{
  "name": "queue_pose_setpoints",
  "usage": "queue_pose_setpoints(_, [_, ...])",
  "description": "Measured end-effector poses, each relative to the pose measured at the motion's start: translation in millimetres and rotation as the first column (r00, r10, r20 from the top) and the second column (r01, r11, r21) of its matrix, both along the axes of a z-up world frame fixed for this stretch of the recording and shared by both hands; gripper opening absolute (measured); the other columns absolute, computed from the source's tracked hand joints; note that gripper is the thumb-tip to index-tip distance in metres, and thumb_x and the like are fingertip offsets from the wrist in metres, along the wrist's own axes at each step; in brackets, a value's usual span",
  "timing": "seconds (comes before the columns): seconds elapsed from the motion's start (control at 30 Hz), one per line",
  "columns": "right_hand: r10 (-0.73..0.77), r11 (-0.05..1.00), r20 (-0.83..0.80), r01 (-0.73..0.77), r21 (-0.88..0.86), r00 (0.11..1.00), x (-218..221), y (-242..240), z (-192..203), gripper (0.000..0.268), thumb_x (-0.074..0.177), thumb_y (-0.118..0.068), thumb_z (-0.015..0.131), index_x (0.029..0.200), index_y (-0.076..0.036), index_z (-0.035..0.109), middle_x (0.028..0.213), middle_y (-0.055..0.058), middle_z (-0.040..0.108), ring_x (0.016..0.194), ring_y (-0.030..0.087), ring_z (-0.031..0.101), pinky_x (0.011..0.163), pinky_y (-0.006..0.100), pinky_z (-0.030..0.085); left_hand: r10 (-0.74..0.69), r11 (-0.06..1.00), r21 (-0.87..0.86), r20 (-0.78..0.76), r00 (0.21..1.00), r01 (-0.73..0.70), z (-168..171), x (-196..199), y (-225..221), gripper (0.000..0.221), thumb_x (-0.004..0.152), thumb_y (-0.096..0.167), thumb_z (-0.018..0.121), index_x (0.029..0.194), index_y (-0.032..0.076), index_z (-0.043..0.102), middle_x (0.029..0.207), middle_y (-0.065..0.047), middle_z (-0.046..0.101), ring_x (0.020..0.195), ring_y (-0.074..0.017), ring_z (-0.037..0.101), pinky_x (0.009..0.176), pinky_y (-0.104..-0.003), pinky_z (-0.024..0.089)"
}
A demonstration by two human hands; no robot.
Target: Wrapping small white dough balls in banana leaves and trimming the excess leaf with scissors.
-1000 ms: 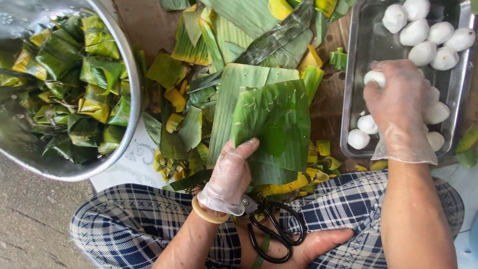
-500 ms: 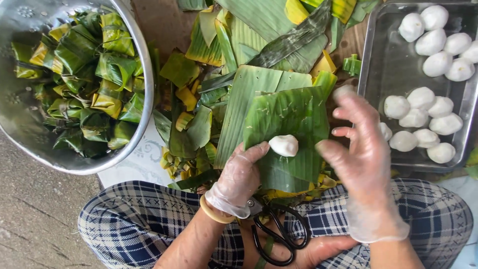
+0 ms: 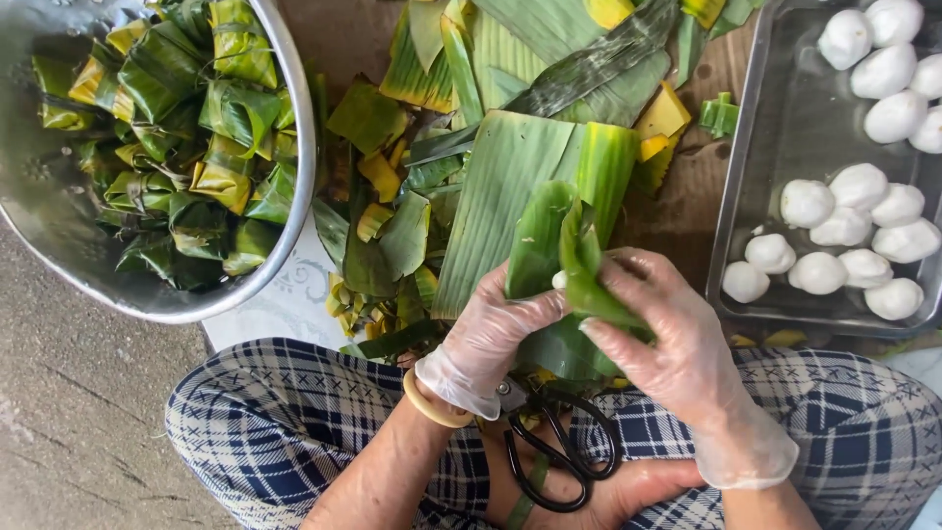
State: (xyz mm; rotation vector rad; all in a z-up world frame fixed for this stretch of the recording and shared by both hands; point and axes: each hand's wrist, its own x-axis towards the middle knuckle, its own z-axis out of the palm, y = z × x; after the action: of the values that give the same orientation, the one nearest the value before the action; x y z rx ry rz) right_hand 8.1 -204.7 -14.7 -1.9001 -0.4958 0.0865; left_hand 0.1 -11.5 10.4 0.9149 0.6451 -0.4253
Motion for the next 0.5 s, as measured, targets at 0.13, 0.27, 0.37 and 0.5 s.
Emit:
queue_pose_setpoints(0.13, [0.0,0.933,0.025,0.009,-0.359,1.0,-6,0,2,0.06,0.081,-0.007,0.073,0.137,-0.027,0.067,0.133,0.011,0.064,0.093,0.039,0.071,0.081,0.053,0.059,-0.005,0.999,-0.031,0.098,0.995,0.008,-3,2,2,0.031,0.074,0.01,0.09,0.101,0.005,0.077,0.092,-0.012,0.078,0.087,-0.0189,0.074,0.089,-0.035,0.059])
queue_pose_setpoints(0.27, [0.012,0.925,0.061,0.012,-0.38,0.998,-3,-2,8,0.059,0.085,0.002,0.062,0.136,-0.029,0.068,0.137,0.014,0.063,0.084,0.039,0.072,0.08,0.053,0.062,0.006,0.996,-0.086,0.101,0.995,0.002,7,7,4,0.03,0.08,0.013,0.083,0.108,0.006,0.074,0.093,-0.007,0.075,0.087,-0.0154,0.071,0.089,-0.034,0.058])
queue_pose_setpoints(0.37, [0.028,0.931,0.156,0.03,-0.363,0.987,-5,3,-6,0.05,0.088,-0.001,0.065,0.128,-0.029,0.074,0.134,0.016,0.066,0.082,0.035,0.073,0.081,0.046,0.062,-0.007,0.999,-0.033,0.128,0.992,0.011,4,4,3,0.03,0.076,0.013,0.088,0.103,0.008,0.075,0.092,-0.005,0.077,0.087,-0.0129,0.072,0.089,-0.031,0.059])
queue_pose_setpoints(0.5, [0.033,0.952,0.088,-0.005,-0.305,0.996,-8,7,-8,0.056,0.087,0.002,0.063,0.134,-0.029,0.07,0.142,0.016,0.061,0.09,0.037,0.072,0.086,0.049,0.061,0.029,1.0,-0.007,-0.033,0.999,-0.03,-16,3,7,0.024,0.08,0.006,0.084,0.101,0.007,0.073,0.091,-0.017,0.076,0.077,-0.0268,0.076,0.083,-0.041,0.064])
